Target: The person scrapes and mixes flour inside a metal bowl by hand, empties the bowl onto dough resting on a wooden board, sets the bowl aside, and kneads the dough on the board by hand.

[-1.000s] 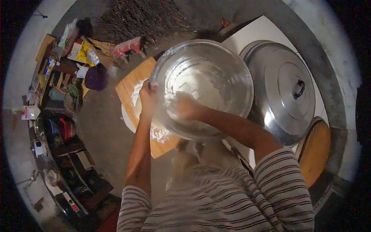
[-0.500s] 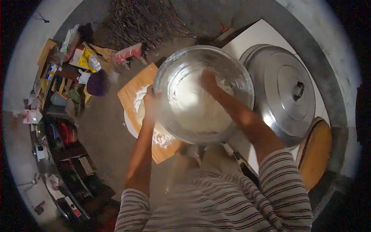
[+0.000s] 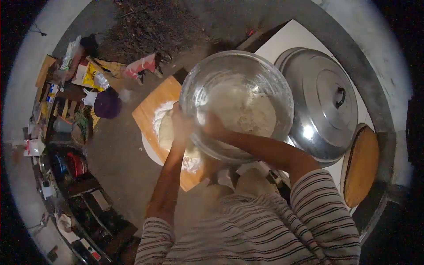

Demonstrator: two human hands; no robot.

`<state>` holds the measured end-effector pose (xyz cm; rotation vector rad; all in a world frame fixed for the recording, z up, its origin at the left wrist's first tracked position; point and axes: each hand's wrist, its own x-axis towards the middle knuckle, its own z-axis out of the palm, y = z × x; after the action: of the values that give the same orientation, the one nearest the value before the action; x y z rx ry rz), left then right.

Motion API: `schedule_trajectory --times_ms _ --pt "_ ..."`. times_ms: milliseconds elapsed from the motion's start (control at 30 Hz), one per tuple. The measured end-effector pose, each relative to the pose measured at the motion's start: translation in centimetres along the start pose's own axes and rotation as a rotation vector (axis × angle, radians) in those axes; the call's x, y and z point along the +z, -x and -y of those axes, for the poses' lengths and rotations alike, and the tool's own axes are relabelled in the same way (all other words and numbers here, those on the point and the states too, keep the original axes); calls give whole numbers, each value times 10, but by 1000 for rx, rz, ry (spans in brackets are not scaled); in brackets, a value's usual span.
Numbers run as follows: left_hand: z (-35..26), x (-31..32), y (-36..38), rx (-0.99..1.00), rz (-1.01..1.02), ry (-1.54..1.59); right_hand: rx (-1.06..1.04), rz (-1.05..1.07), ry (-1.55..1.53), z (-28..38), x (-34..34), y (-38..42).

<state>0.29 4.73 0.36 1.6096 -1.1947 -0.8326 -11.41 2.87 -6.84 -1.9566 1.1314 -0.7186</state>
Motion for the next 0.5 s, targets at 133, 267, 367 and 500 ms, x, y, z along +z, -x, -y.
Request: schedule_trajectory --times_ms 133,267,367,500 --pt "-2 1 0 45 -30 11 -119 -90 520 -19 16 -18" --pt "-6 -3 1 1 3 -8 -198 -165 1437 -122 26 -115" --pt "1 -2 4 71 -16 -57 120 -165 1165 -126 -57 -144" --pt "15 -3 0 -25 5 -179 455 -153 1134 -139 -120 -152"
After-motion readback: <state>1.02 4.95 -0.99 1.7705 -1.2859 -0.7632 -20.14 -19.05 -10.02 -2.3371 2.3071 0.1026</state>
